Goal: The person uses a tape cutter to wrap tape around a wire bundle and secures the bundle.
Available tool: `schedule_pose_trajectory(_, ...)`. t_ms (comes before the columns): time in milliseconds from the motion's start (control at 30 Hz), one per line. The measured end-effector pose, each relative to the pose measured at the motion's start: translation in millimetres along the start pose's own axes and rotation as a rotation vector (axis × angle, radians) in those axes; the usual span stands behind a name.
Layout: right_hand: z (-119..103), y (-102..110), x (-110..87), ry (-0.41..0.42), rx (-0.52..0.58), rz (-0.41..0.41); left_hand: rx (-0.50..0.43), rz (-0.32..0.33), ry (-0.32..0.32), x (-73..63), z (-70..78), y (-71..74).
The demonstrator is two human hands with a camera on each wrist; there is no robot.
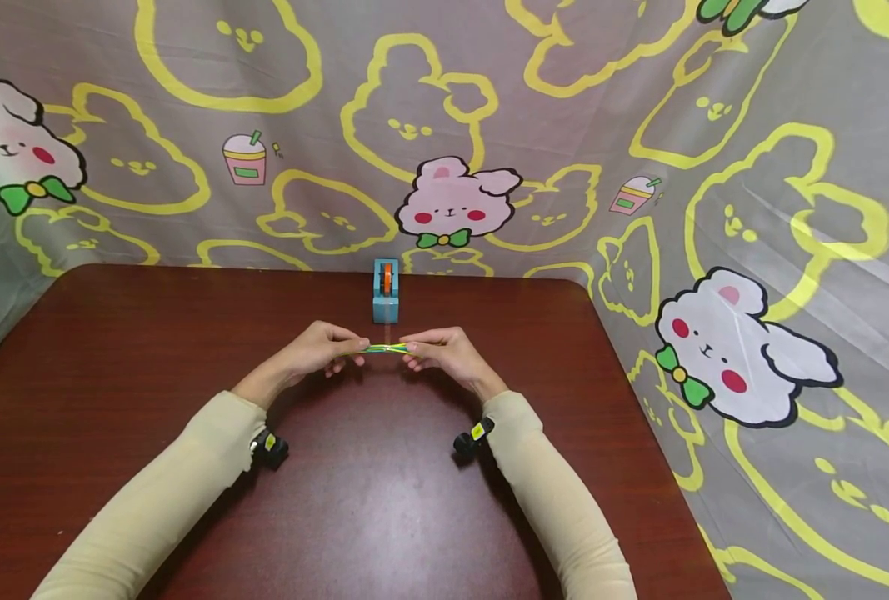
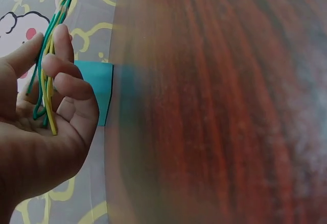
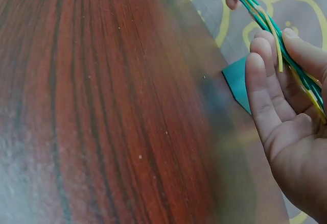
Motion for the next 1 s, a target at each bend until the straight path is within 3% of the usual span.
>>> schedule_pose_trajectory(200,0.1,0.9,-0.2,0.015,-0.075,0.005,-0.004,0.028,-0.03,0.7,-0.3,-0.5)
schedule_pose_trajectory(600,-1.7,3.9,0.0,-0.079,-0.146,0.058,-0.008,0.059,-0.045,0.7,1.7,-0.1)
schedule_pose_trajectory(700,-2.3,4.5,0.0,-0.133,-0.099,0.117,-0.008,0.062,-0.065,1.1,0.9,1.2)
schedule_pose_trajectory(833,-1.8,4.1,-0.6,-0.262,0.075,0.191,0.001,0.07,-0.102,1.7,-0.4,2.7)
schedule_pose_trajectory(1000,0.4,0.4,0.1,-0.439,0.26,0.185,0.043,0.07,-0.148,3.2,-2.7,4.2)
Point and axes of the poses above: each hand's wrist, its own x-axis towards the middle knuckle, its own y-axis out of the back of the hand, z = x × y, the point moved 1 cm from there along x, towards the middle knuckle, and after that the axes turned 5 degrees about y, right-handed, at the moved point
